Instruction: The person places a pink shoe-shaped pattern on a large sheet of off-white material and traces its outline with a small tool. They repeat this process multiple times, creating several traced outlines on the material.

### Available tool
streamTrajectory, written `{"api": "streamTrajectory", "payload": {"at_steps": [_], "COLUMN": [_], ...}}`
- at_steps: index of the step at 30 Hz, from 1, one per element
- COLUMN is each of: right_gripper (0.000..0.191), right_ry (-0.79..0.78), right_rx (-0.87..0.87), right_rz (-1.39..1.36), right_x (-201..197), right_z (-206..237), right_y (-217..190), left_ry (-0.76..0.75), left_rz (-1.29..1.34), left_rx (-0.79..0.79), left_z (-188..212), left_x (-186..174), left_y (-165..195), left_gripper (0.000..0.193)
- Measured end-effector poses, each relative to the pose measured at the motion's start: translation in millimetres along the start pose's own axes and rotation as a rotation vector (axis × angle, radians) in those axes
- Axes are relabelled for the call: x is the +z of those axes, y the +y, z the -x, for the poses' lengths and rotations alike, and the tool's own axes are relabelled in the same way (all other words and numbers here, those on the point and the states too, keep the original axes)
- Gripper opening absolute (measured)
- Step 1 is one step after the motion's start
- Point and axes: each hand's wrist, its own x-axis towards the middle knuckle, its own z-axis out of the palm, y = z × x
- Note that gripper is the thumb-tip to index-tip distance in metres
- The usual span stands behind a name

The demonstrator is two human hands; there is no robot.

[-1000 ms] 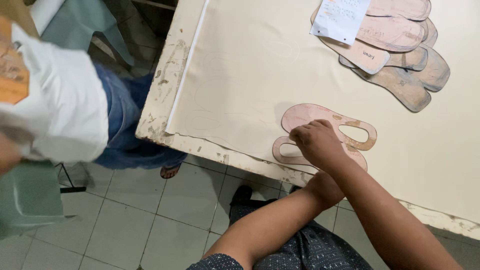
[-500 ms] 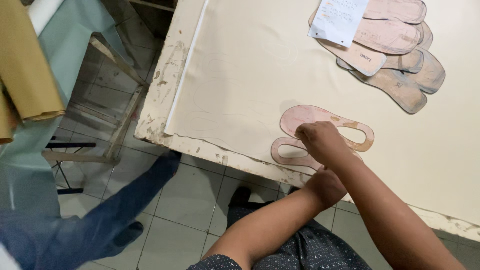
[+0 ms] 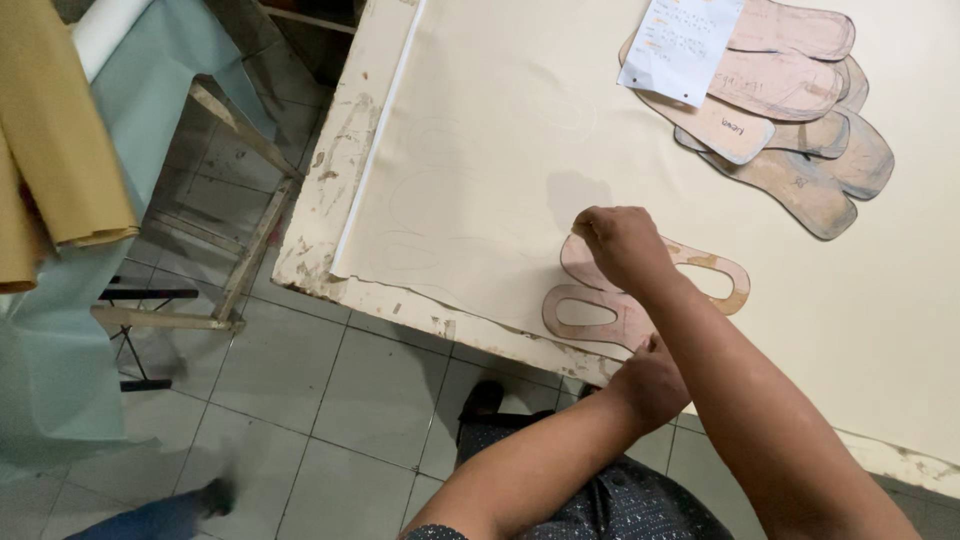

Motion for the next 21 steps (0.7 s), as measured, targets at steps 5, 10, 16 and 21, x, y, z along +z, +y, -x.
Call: {"api": "streamTrajectory", "payload": {"at_steps": [5, 10, 16, 21], "right_gripper": [0.017, 0.020, 0.022, 0.023], "right_ry": [0.021, -0.012, -0.005, -0.043], "right_rx": [0.131, 0.214, 0.319, 0.541], "right_rz": [-0.006, -0.074, 0.103, 0.231], "right_x": [-13, -24, -68, -98], "right_z": [3, 11, 55, 106], "right_y": [15, 31, 73, 100], "left_ry": [0.148, 0.045, -0.125, -0.036], "left_rz": [-0.072, -0.059, -0.218, -0.068], "left_rx": [0.017, 0.013, 0.049, 0.042], "left_z": [1, -3, -11, -12], "left_x": [-25, -43, -54, -53], "left_y": [5, 4, 10, 13], "left_gripper": [0.021, 0.010, 0.029, 0.028]}}
